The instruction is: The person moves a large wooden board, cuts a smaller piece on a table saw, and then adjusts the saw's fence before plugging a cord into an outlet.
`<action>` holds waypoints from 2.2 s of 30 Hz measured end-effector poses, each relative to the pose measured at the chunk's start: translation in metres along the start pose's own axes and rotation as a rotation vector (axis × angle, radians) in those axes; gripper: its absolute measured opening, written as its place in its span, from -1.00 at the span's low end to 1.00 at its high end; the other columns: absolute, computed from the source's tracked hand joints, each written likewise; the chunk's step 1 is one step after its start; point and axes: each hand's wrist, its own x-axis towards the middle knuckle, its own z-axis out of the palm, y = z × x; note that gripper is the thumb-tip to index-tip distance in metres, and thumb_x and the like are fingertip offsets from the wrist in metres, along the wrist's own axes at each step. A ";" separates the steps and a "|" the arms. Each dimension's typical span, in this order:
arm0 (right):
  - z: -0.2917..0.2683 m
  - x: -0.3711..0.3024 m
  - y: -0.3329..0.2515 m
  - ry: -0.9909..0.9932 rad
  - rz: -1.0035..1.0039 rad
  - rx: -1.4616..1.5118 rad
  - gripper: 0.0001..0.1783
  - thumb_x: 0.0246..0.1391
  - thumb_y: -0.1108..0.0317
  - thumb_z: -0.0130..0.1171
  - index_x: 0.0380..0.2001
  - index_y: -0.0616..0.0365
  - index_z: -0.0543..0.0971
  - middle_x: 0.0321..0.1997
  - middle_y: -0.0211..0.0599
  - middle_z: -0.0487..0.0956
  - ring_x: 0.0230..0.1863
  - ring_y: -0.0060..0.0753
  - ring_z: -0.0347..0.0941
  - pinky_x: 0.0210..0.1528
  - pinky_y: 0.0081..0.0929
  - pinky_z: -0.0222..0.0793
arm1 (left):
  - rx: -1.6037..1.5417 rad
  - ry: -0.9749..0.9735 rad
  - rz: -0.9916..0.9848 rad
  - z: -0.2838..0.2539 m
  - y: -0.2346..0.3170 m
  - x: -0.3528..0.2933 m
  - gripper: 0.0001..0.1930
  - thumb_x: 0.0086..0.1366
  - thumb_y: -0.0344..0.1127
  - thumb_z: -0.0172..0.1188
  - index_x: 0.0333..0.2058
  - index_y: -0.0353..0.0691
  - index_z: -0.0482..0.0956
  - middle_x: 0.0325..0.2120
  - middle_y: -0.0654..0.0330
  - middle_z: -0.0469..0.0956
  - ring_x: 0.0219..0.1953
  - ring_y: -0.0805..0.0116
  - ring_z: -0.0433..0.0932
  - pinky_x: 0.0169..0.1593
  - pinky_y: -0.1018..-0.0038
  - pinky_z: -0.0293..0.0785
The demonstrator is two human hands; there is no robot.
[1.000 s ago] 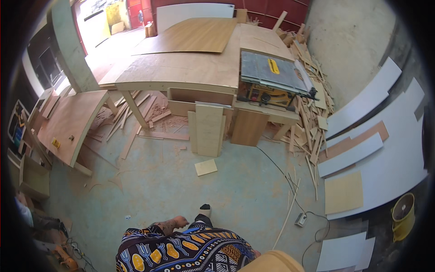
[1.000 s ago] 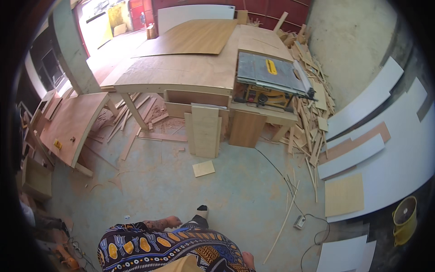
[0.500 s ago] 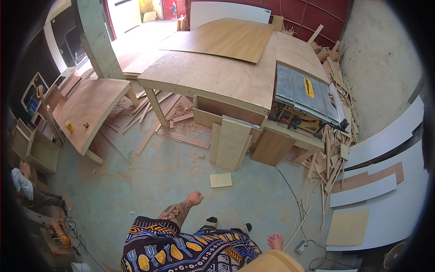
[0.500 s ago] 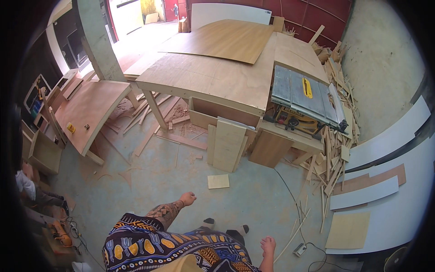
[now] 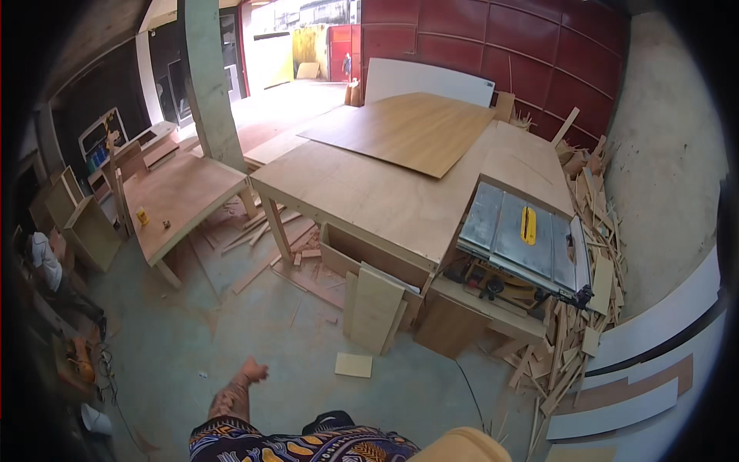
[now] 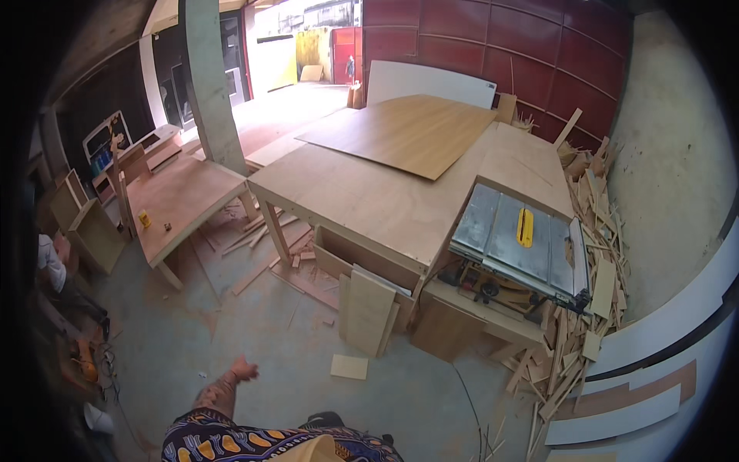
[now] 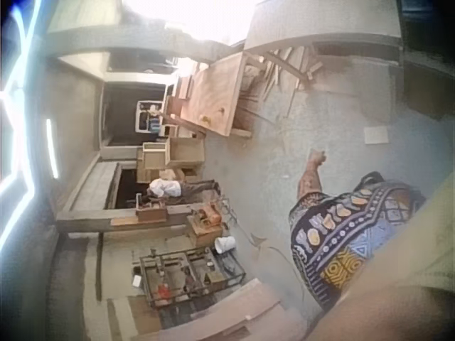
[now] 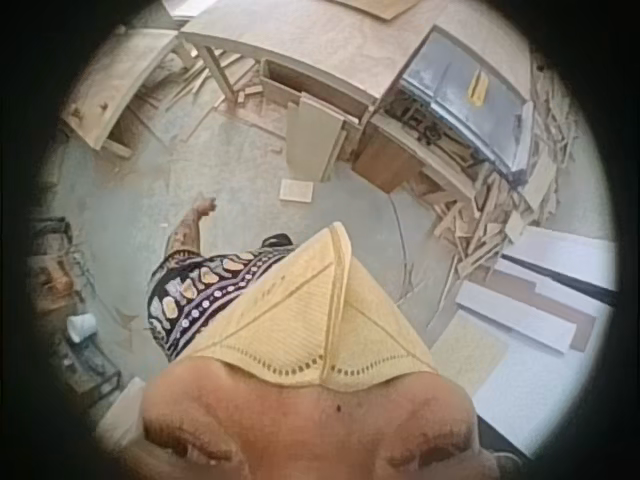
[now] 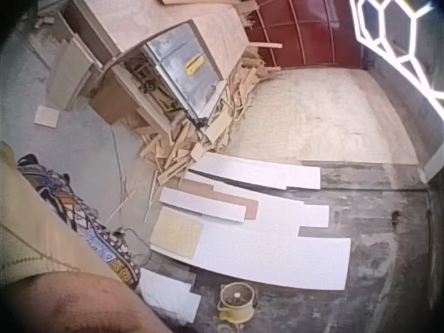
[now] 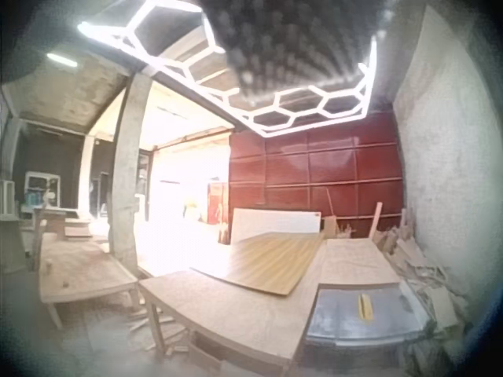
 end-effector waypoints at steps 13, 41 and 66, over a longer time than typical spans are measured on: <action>-0.043 0.123 -0.140 0.068 -0.095 -0.061 -0.67 0.23 0.20 0.01 -0.07 0.20 0.46 -0.36 -0.20 0.56 -0.52 -0.46 0.45 -0.60 -0.53 0.27 | -0.571 0.806 0.921 -0.226 0.392 -0.131 -0.58 0.47 -0.11 -0.01 0.12 -0.29 0.47 -0.21 0.19 0.60 -0.19 0.43 0.55 -0.02 0.50 0.47; -0.365 0.396 -0.495 0.214 -0.151 1.493 -0.32 0.36 -0.05 -0.34 0.38 0.14 0.08 0.42 -0.01 0.20 0.37 0.04 0.19 0.43 0.05 -0.03 | -0.342 0.160 0.094 0.362 0.439 0.143 -0.62 0.37 -0.20 0.06 0.07 -0.26 0.41 -0.41 0.28 0.52 -0.46 0.50 0.47 -0.51 0.55 0.32; -0.443 0.539 -0.567 0.044 -0.515 1.682 -0.34 0.27 -0.22 -0.19 0.25 -0.02 0.33 0.31 -0.28 0.35 0.25 -0.07 0.30 0.28 -0.01 0.24 | 0.259 -0.262 -0.039 0.637 0.618 0.019 -0.64 0.38 -0.25 0.09 0.06 -0.30 0.44 -0.29 0.16 0.61 -0.36 0.43 0.57 -0.44 0.56 0.41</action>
